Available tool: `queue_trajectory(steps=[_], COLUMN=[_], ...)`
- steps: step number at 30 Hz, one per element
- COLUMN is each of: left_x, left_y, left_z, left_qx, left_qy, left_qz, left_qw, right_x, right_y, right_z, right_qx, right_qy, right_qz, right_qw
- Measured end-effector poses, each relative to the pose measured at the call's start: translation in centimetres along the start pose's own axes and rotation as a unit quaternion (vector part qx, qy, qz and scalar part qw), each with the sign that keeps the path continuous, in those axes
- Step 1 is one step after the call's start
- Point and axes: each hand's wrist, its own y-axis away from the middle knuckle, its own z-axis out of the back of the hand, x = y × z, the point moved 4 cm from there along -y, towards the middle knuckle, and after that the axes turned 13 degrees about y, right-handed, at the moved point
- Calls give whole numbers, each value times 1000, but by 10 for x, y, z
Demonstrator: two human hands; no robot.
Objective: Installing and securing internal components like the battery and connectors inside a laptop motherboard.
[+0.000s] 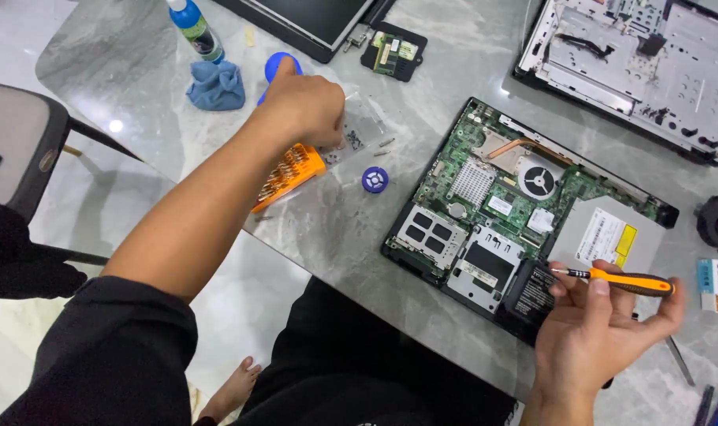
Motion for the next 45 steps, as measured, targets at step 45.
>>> queue_trajectory(steps=[45], left_x=[12], left_y=[17], left_z=[-5], left_qx=[-130], left_qy=[116], left_qz=[-1], left_qw=[985], right_x=[-3], right_y=[-1], right_z=[10], right_qx=[-34], right_qy=[-21], right_qz=[-13], right_qw=[999])
